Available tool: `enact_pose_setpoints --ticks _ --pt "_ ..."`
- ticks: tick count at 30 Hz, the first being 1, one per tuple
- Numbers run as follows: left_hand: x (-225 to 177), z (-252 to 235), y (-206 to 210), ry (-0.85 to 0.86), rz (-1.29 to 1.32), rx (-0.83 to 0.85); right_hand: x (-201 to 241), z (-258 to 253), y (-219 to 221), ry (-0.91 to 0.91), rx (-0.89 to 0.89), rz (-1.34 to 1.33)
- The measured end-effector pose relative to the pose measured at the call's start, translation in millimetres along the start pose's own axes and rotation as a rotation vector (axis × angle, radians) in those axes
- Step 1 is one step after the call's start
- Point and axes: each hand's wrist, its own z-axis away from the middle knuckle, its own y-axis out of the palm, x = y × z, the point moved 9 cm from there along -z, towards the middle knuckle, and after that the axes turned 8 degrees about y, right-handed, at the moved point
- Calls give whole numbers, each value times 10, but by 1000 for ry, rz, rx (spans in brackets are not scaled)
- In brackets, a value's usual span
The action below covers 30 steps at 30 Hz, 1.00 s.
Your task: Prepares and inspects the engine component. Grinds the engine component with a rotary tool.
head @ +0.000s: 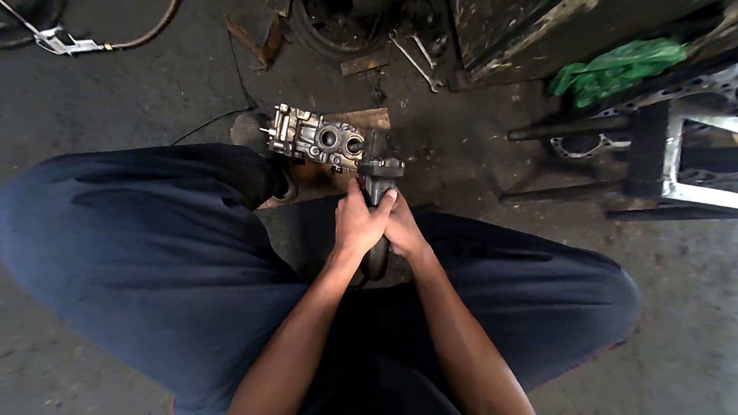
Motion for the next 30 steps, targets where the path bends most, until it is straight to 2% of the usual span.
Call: enact_pose_setpoints --ticks 13,18,23,30 --pt "151 -163 47 1 -32 45 -184 -190 16 41 -39 17" --pt "74 -80 30 7 -31 60 -102 -80 30 -10 -10 -43" --pt "75 -94 67 17 -72 78 -184 -113 1 17 -34 -67" --pt "241 -216 117 20 -3 86 -256 -247 0 2 -102 45"
